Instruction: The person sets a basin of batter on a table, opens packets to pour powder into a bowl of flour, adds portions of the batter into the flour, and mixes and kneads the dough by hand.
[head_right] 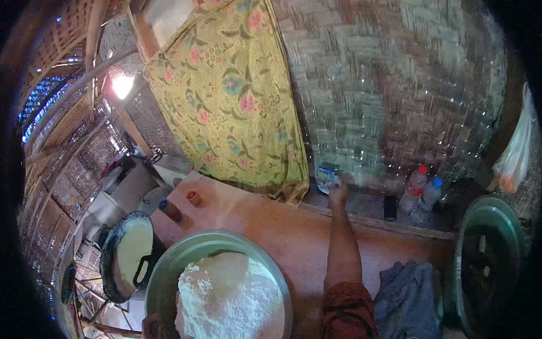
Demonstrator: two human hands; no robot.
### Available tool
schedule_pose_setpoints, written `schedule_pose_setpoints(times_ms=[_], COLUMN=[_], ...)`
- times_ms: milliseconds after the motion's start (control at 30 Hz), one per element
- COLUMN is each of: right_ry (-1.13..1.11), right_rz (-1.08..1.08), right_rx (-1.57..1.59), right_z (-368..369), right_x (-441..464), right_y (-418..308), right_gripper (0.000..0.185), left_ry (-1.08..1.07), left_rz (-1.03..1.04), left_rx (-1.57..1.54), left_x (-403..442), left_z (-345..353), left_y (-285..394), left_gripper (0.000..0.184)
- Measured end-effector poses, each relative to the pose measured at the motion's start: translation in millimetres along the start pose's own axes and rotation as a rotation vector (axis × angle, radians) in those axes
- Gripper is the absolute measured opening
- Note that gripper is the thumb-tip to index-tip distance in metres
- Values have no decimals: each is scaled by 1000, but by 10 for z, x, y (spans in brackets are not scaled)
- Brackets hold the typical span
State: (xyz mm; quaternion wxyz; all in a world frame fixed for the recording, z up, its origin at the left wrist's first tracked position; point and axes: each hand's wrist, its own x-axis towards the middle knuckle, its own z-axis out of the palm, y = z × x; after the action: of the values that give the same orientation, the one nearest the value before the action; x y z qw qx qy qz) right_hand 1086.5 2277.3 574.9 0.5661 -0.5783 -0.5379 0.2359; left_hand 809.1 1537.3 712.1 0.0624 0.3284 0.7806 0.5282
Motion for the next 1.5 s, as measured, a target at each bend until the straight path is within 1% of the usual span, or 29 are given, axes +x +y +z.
schedule_pose_setpoints(times_ms=[67, 100, 133, 200, 267, 300, 333, 367, 400, 433, 467, 500, 533, 567, 600, 667, 700, 767, 833, 933, 1000, 1067, 1200, 1267, 1300, 1367, 1400, 1433, 1500], right_ry=[26, 29, -14, -61, -318, -322, -422, -522, -528, -667, -804, -805, -878, -949, -943, -1011, -1011, -955, -909, -809, -658, -486, -425, -337, -326, -22, 101, 213, 317], right_rz=[-199, -207, -212, -223, -140, -149, -164, -177, -185, -140, -95, -103, -113, -118, -112, 120, 118, 132, 100, 100, 91, 308, 302, 206, 213, -74, -101, -128, -158], right_rx=[206, 197, 225, 244, 326, 317, 467, 619, 612, 666, 715, 707, 753, 797, 784, 769, 824, 724, 652, 612, 507, 765, 832, 654, 655, 301, 267, 234, 210], right_z=[-229, -345, -471, -762, -1070, -1196, -1297, -1393, -1511, -1622, -1690, -1714, -1735, -1777, -1845, -1997, -2017, -2179, -2287, -2259, -2312, -2364, -2466, -2687, -2795, -3098, -3263, -3441, -3720], right_x=[-134, -192, -260, -452, -653, -788, -946, -1119, -1316, -1523, -1713, -1908, -2113, -2298, -2471, -2863, -3066, -3452, -3738, -3869, -3996, -4222, -4306, -4398, -4417, -4424, -4406, -4381, -4293], right_y=[-259, -418, -593, -1033, -1570, -1884, -2223, -2552, -2870, -3176, -3425, -3592, -3719, -3834, -3934, -4031, -4056, -4207, -4203, -3774, -3759, -3842, -3554, -3666, -3616, -3488, -3425, -3344, -2925], right_gripper=[29, 29, 25, 21, 26, 26, 24, 22, 22, 22, 22, 22, 24, 26, 26, 25, 23, 21, 21, 24, 25, 26, 27, 21, 21, 12, 12, 12, 14], left_ry=[99, -58, -62, -135, -100, -132, -162, -170, -179, -37, -31, -150, -273, -285, -301, -457, -517, -603, -729, -796, -834, -713, -743, -748, -784, -802, -800, -787, -799], left_rz=[-38, -103, -108, 264, 300, 279, 258, 277, 295, 578, 576, 558, 540, 563, 579, 526, 459, 384, 418, 464, 513, 631, 614, 633, 488, 430, 370, 383, 321], left_rx=[-262, 27, 14, 213, 273, 184, 94, 129, 166, 396, 387, 303, 218, 68, -83, -262, -299, -350, -308, -407, -448, -407, -416, -428, -630, -664, -697, -503, -566], left_x=[85, 72, 82, 146, 97, 111, 124, 156, 179, 172, 201, 235, 284, 372, 487, 736, 789, 868, 918, 970, 909, 848, 830, 842, 812, 860, 915, 953, 997], left_z=[-162, 194, 161, 135, 146, 143, 143, 152, 146, 145, 103, 48, -3, 6, 58, 218, 242, 255, 275, 610, 503, 504, 597, 638, 702, 733, 727, 632, 654], left_y=[-536, 696, 661, 498, 434, 485, 534, 551, 668, 826, 972, 1086, 1212, 1355, 1462, 1524, 1629, 1790, 1864, 1491, 1692, 1744, 1682, 1636, 1655, 1637, 1630, 1702, 1658], left_gripper=[43, 44, 44, 45, 43, 42, 41, 36, 31, 28, 28, 38, 49, 48, 48, 53, 51, 49, 40, 37, 32, 28, 27, 25, 20, 19, 19, 20, 20])
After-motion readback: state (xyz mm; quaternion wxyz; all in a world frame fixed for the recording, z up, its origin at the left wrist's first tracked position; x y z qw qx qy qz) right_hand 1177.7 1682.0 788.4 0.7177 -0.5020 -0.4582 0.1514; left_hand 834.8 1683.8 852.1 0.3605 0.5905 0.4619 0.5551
